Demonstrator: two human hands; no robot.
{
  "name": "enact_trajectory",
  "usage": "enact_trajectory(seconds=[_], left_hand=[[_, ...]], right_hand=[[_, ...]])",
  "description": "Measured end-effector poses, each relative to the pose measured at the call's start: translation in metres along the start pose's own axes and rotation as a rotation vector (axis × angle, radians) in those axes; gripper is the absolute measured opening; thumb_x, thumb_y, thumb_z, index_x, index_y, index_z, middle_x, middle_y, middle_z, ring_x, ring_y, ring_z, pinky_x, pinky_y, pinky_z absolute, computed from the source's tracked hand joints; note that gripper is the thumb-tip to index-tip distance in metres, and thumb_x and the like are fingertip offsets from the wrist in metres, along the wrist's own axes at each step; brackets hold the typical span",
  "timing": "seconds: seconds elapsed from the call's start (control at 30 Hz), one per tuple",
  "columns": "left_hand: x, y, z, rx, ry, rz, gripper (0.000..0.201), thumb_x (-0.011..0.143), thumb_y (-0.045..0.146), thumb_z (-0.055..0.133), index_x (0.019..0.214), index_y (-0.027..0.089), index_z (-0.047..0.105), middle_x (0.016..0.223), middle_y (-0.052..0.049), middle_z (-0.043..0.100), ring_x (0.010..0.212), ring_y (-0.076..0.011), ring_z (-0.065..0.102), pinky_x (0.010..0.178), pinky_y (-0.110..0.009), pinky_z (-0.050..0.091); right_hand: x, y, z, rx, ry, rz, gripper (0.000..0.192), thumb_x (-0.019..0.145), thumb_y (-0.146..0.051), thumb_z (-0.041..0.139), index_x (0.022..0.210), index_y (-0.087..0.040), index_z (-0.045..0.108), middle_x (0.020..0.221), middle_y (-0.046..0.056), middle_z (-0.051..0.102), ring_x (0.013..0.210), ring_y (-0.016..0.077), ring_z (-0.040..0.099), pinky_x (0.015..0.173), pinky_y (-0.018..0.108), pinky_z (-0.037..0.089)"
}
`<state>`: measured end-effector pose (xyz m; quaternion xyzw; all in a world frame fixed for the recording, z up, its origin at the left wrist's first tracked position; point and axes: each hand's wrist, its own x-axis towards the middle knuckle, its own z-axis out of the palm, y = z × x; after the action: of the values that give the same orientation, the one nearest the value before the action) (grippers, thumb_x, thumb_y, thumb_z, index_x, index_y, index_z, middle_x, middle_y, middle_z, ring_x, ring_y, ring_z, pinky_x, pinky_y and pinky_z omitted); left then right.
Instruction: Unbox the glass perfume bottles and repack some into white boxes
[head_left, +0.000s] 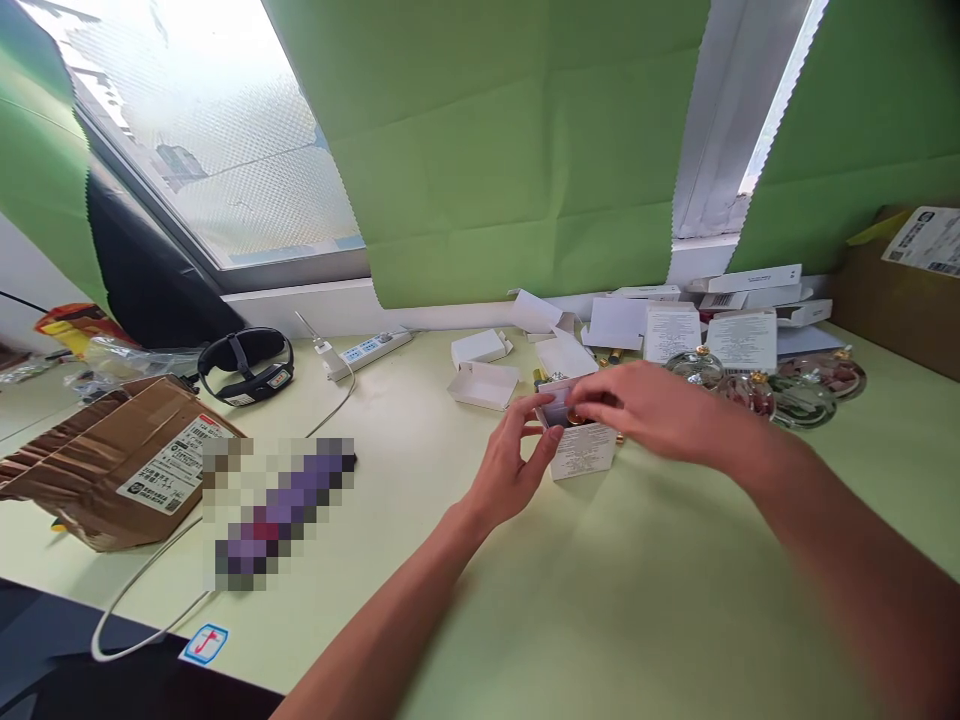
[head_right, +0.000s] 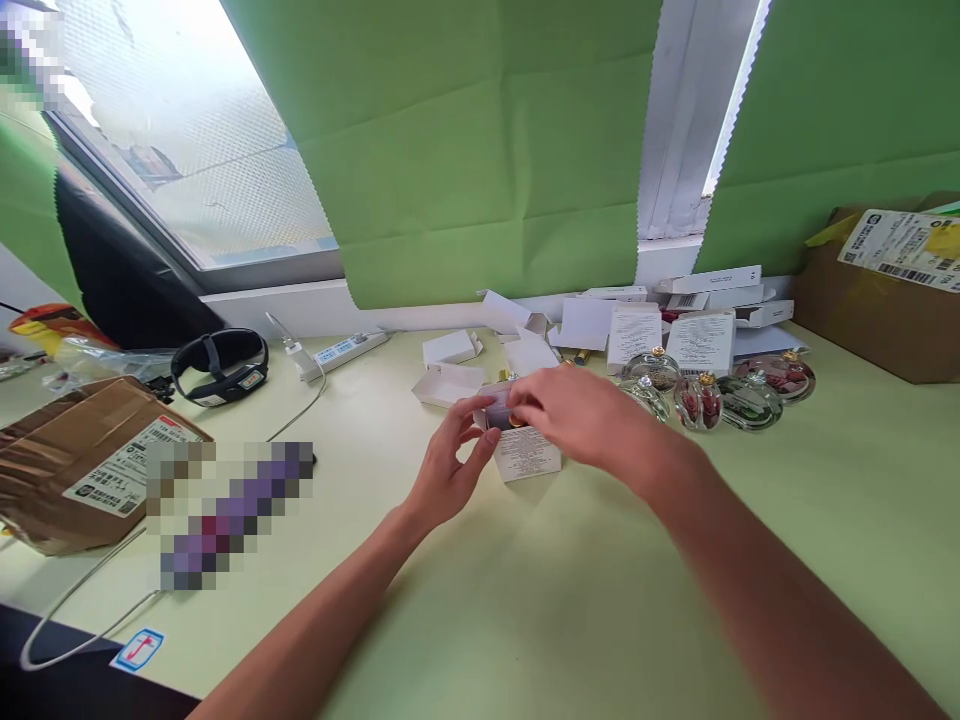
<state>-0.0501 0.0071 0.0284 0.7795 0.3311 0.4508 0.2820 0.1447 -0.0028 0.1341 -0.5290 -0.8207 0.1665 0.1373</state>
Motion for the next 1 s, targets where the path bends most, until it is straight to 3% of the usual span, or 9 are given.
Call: enact_trajectory(seconds=[0.17, 0.3, 0.43, 0.67, 1.0], left_hand=[[-0.001, 0.000, 0.000, -0.017, -0.003, -0.003, 0.038, 0.096, 0.030, 0.050, 0.133, 0.028, 0.040, 0.128, -0.007, 0.057, 0.110, -0.0165, 0.058, 0.094, -0.033, 0.053], [-0.002, 0.001, 0.000, -0.031, -0.003, -0.008, 0.038, 0.096, 0.029, 0.050, 0.132, 0.028, 0.040, 0.127, -0.006, 0.058, 0.111, -0.0170, 0.058, 0.094, -0.034, 0.053], [-0.002, -0.001, 0.001, -0.028, 0.000, 0.000, 0.039, 0.096, 0.029, 0.050, 0.133, 0.028, 0.039, 0.127, -0.007, 0.057, 0.111, -0.0171, 0.057, 0.092, -0.033, 0.052], [-0.003, -0.004, 0.001, -0.005, -0.015, 0.037, 0.030, 0.097, 0.026, 0.047, 0.126, 0.027, 0.043, 0.122, -0.007, 0.057, 0.106, -0.0150, 0.057, 0.092, -0.032, 0.051], [-0.002, 0.000, 0.000, -0.005, -0.038, -0.003, 0.037, 0.098, 0.029, 0.044, 0.134, 0.028, 0.042, 0.127, -0.007, 0.054, 0.109, -0.0155, 0.055, 0.095, -0.032, 0.049]], right_hand=[[-0.007, 0.026, -0.024, 0.191, 0.121, 0.090, 0.033, 0.088, -0.050, 0.052, 0.107, -0.028, 0.068, 0.097, 0.003, 0.070, 0.079, 0.0176, 0.063, 0.062, 0.027, 0.044], [-0.007, 0.049, -0.026, 0.302, -0.073, 0.133, 0.046, 0.084, -0.059, 0.055, 0.120, -0.030, 0.060, 0.095, 0.004, 0.068, 0.078, 0.0180, 0.060, 0.061, 0.027, 0.043], [-0.003, 0.059, -0.018, 0.424, -0.245, 0.092, 0.044, 0.083, -0.056, 0.059, 0.117, -0.030, 0.062, 0.098, 0.003, 0.066, 0.081, 0.0172, 0.058, 0.062, 0.026, 0.040], [0.000, 0.064, -0.012, 0.557, -0.329, 0.028, 0.030, 0.087, -0.049, 0.056, 0.106, -0.027, 0.064, 0.095, 0.002, 0.063, 0.085, 0.0162, 0.056, 0.068, 0.025, 0.041], [0.001, 0.069, -0.010, 0.600, -0.401, 0.026, 0.026, 0.090, -0.043, 0.054, 0.108, -0.028, 0.061, 0.094, 0.002, 0.063, 0.087, 0.0173, 0.057, 0.073, 0.027, 0.045]])
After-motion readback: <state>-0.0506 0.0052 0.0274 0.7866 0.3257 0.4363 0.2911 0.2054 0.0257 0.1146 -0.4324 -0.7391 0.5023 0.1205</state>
